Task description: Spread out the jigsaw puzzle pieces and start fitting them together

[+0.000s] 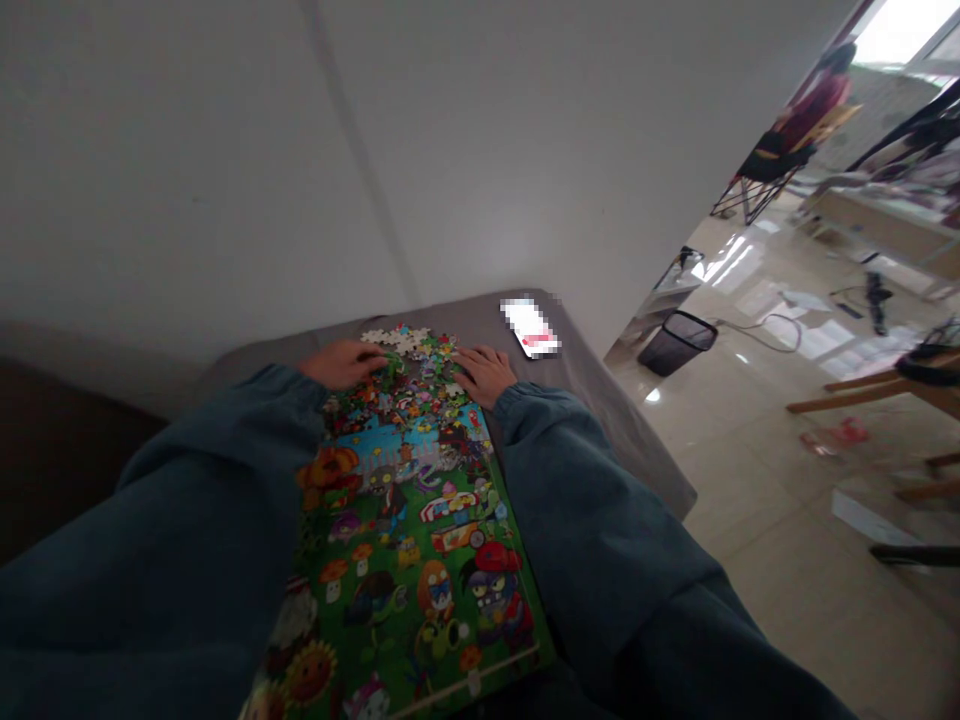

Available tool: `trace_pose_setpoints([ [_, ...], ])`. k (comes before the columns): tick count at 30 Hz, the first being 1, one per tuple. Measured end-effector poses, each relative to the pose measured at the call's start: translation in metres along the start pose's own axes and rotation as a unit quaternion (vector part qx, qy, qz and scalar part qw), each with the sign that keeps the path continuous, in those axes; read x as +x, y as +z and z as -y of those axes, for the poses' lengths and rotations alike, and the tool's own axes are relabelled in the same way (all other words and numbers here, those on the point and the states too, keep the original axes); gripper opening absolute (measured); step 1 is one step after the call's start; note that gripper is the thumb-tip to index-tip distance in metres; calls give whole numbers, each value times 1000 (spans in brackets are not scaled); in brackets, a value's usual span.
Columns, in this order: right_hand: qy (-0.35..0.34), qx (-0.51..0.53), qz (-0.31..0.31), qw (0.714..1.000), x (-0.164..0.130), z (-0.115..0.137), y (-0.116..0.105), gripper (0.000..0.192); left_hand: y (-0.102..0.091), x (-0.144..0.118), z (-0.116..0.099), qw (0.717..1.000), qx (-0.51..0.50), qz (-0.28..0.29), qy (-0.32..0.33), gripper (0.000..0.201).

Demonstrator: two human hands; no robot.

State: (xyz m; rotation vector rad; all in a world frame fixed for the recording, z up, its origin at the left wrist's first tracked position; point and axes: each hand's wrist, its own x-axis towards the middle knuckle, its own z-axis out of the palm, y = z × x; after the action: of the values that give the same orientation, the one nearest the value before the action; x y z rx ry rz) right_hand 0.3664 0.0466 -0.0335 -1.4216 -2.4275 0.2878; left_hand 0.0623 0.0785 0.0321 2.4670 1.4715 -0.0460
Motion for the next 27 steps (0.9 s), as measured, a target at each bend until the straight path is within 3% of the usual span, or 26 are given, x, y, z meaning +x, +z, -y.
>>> trace_pose_setpoints([
  [4,-1,1,-5,1000,-1,0,0,44,-5,-10,-2,992,-66,108,5,44],
  [8,2,1,-4,1000,-2,1,-1,44,-8,-16,0,988,-92,123,-18,50],
  [15,4,-1,1,1000,-1,2,-2,43,-17,-22,14,996,-51,61,-32,61],
  [19,-2,11,-16,1000,-2,2,-9,39,-9,-19,1,1000,-6,0,-3,59],
  [23,-59,40,-5,997,-3,5,-23,31,3,-2,-18,999,19,-26,43,44],
  [27,-76,46,21,996,-4,6,-28,32,6,27,-19,995,44,-84,25,39],
])
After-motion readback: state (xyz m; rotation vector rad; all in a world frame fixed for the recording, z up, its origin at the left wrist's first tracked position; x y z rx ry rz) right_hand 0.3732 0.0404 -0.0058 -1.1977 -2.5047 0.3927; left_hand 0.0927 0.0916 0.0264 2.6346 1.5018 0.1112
